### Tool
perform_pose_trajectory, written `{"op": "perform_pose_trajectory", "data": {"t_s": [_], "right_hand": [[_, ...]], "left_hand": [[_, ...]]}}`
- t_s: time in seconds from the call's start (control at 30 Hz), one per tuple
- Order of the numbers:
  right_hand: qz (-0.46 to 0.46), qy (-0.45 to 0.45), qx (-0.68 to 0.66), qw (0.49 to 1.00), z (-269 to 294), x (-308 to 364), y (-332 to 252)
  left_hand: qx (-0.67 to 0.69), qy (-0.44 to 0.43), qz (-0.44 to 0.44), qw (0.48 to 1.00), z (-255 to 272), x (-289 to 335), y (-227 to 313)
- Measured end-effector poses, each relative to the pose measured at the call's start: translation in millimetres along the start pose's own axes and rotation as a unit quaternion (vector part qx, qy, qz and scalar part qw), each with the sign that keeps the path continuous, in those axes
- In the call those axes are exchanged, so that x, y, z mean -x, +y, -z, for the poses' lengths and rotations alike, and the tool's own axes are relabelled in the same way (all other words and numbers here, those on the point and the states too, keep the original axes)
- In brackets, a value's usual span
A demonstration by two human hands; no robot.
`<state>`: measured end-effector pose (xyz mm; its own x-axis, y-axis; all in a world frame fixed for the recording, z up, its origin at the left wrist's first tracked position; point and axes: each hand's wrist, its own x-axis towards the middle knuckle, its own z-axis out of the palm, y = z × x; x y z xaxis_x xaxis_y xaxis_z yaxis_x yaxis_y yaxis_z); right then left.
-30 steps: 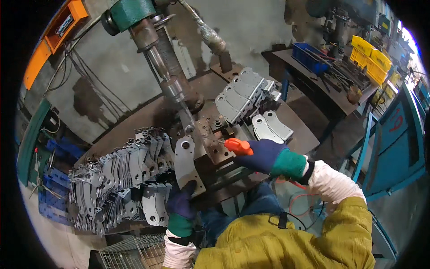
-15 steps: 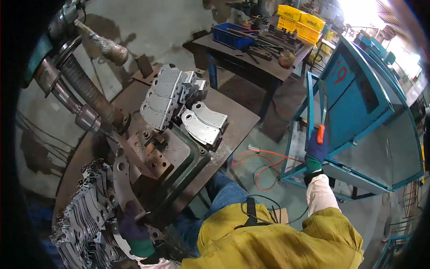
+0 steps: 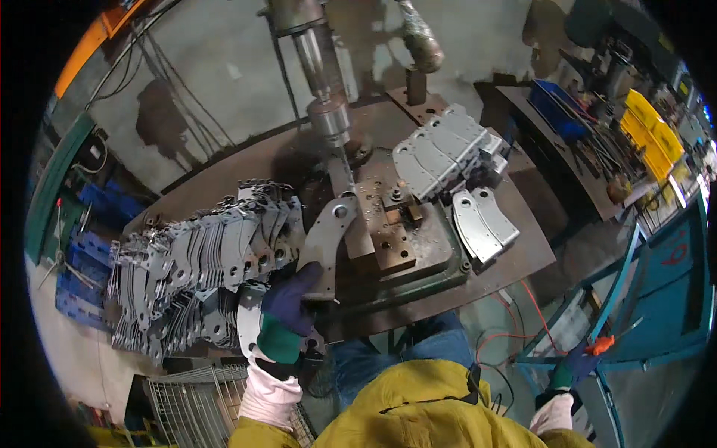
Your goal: Operating a drilling machine to process metal plates in a fabrication environment.
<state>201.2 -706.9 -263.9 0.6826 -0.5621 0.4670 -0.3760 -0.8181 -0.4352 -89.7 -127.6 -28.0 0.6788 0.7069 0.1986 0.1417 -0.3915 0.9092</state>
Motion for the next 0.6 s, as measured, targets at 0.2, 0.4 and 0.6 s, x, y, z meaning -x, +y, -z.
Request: {"op": "perform_pose_trajectory", "data": {"t_s": [0.2, 0.4, 0.6], "right_hand": [[0.332, -0.367, 0.238, 0.836, -109.3, 8.2, 95.2], [0.233, -0.417, -0.467, 0.744, 46.2, 40.1, -250.0], [0.410, -0.357, -0.572, 0.614, 176.6, 35.0, -453.8]], "left_hand": [[-0.007, -0.090, -0.044, 0.995, -5.7, -26.4, -20.3], [0.092, -0.063, 0.062, 0.992, -12.2, -39.1, -84.8], [-0.048, 0.024, 0.028, 0.998, -44.2, -27.3, -29.7]]}}
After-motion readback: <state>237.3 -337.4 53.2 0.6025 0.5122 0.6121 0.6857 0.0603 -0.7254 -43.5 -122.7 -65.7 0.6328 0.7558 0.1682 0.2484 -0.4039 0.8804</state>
